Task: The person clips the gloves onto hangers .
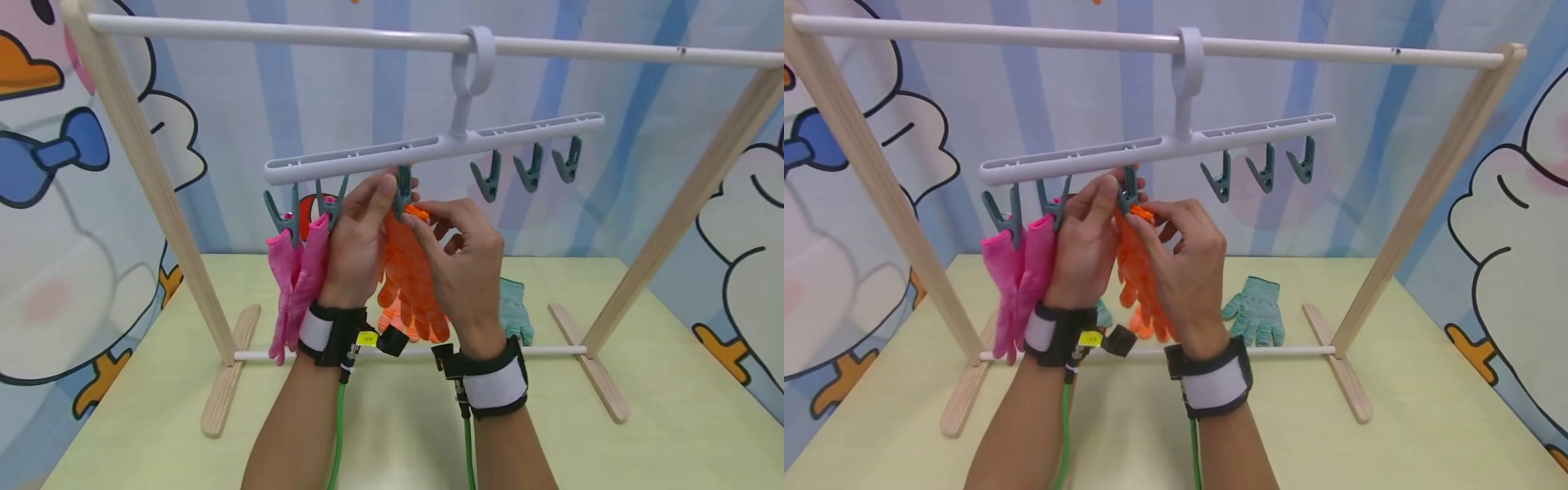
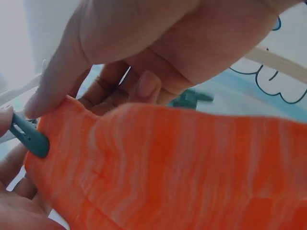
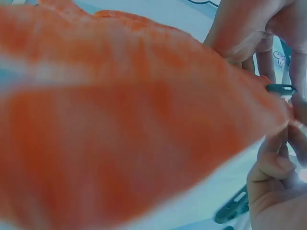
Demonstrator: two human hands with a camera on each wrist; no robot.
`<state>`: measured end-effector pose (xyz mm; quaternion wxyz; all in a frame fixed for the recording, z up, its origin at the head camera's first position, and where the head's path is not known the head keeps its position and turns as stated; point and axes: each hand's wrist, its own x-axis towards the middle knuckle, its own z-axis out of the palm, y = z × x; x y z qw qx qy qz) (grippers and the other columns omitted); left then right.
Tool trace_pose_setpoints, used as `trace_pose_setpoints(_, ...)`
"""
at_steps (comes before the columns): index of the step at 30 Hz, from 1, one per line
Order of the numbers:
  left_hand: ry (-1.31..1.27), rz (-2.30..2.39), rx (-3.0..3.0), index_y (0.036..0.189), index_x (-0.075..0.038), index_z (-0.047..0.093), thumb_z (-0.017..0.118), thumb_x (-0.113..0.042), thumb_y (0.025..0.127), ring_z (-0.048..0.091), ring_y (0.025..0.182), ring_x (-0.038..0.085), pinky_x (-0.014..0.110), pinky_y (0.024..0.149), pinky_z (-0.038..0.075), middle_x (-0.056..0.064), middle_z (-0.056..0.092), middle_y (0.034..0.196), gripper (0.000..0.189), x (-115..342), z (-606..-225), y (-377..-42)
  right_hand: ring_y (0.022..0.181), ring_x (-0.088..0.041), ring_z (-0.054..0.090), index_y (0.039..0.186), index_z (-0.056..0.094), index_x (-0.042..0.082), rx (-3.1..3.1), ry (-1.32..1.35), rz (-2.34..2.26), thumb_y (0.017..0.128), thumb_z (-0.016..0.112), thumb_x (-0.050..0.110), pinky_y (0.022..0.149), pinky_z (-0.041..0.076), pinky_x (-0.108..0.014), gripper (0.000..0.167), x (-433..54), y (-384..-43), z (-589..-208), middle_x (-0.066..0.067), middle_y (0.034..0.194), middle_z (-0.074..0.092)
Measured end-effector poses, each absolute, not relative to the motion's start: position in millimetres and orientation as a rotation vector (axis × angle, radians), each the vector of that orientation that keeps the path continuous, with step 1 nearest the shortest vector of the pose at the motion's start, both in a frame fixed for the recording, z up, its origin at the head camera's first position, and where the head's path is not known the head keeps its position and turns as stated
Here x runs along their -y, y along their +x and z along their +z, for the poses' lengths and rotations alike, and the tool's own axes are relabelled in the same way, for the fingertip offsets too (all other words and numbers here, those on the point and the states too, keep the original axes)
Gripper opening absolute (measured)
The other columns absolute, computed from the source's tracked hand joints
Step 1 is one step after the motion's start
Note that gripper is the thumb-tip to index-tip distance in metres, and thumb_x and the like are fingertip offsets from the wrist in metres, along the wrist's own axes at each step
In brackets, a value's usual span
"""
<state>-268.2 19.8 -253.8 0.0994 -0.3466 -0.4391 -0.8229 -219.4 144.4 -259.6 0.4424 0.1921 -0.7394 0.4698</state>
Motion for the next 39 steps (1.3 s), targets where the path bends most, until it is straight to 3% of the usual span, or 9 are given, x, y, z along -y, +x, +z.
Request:
trace_pose_setpoints(5,-0.918,-2.368,1.367,0.114,-0.024,0.076,0.053,-0.022,0.107,0.064,0.104,0.018,0.039,0.107,0.046,-0.004,0.075,0.104,0.024,-15,-254,-268,0.079,-0.016,0.059,0.107,0.075,0.002,1.852,0.53,1.144,0.095,0.073,0.018,0.058,0.042,-0.02,0.02,-150,-223,-262,-0.011,0.09,0.07)
trace_pose_setpoints(11,-0.824,-2.359,1.438,0.123,-0.011,0.07,0.05,-0.023,0.108,0.065,0.107,0.019,0.033,0.094,0.051,-0.004,0.075,0.106,0.028,-10,-252,-266,0.076,-0.012,0.057,0.093,0.075,0.002,1.911,0.587,1.136,0.099,0.066,0.015,0.056,0.039,-0.02,0.017,-167,-218,-260,-0.009,0.086,0.072)
trace_pose_setpoints(16,-0.799,-2.285,1.527,0.122,-0.009,0.066,0.046,-0.022,0.11,0.06,0.12,0.018,0.042,0.109,0.043,-0.007,0.071,0.11,0.027,-5,-251,-264,0.073,-0.011,0.057,0.092,0.076,0.008,2.087,0.58,1.143,0.102,0.064,0.019,0.054,0.04,-0.024,0.019,-189,-209,-256,-0.003,0.083,0.071)
trace_pose_setpoints(20,-0.778,-2.216,1.664,0.127,-0.008,0.059,0.043,-0.025,0.111,0.051,0.13,0.016,0.044,0.116,0.035,-0.004,0.064,0.125,0.028,-1,-248,-260,0.073,-0.014,0.058,0.091,0.074,0.009,2.282,0.523,1.133,0.104,0.06,0.028,0.059,0.048,-0.025,0.027,-211,-207,-255,-0.003,0.082,0.068)
trace_pose_setpoints(22,-0.783,-2.181,1.766,0.137,-0.009,0.053,0.041,-0.028,0.111,0.046,0.137,0.017,0.045,0.118,0.032,0.0,0.057,0.138,0.035,2,-246,-257,0.075,-0.016,0.06,0.092,0.073,0.01,2.374,0.483,1.105,0.105,0.057,0.033,0.066,0.051,-0.027,0.031,-221,-208,-256,-0.005,0.082,0.068)
trace_pose_setpoints(27,-0.771,-2.143,2.166,0.16,-0.013,0.024,0.036,-0.043,0.11,0.024,0.153,0.023,0.055,0.127,0.019,0.003,0.028,0.163,0.059,8,-240,-247,0.08,-0.021,0.062,0.101,0.073,0.013,2.574,0.382,1.046,0.105,0.054,0.044,0.07,0.05,-0.035,0.037,-240,-222,-266,-0.008,0.086,0.068)
trace_pose_setpoints(30,-0.715,-2.114,2.382,0.163,-0.018,0.013,0.04,-0.051,0.108,0.019,0.157,0.023,0.059,0.127,0.017,0.001,0.02,0.168,0.07,7,-238,-243,0.086,-0.023,0.063,0.107,0.073,0.013,2.679,0.337,1.059,0.105,0.054,0.044,0.072,0.05,-0.036,0.036,-244,-241,-283,-0.009,0.093,0.069)
trace_pose_setpoints(35,-0.615,-2.013,2.517,0.162,-0.026,0.015,0.057,-0.053,0.101,0.025,0.157,0.022,0.052,0.125,0.03,0.001,0.026,0.167,0.079,5,-240,-239,0.095,-0.025,0.063,0.113,0.073,0.013,2.797,0.267,1.193,0.105,0.055,0.041,0.081,0.052,-0.036,0.034,-241,-276,-319,-0.01,0.105,0.069)
trace_pose_setpoints(39,-0.593,-1.918,2.577,0.163,-0.026,0.014,0.062,-0.053,0.098,0.026,0.157,0.022,0.045,0.124,0.034,-0.001,0.023,0.169,0.085,6,-242,-236,0.102,-0.031,0.063,0.116,0.073,0.012,2.839,0.225,1.279,0.105,0.054,0.038,0.083,0.052,-0.038,0.034,-237,-294,-342,-0.013,0.111,0.068)
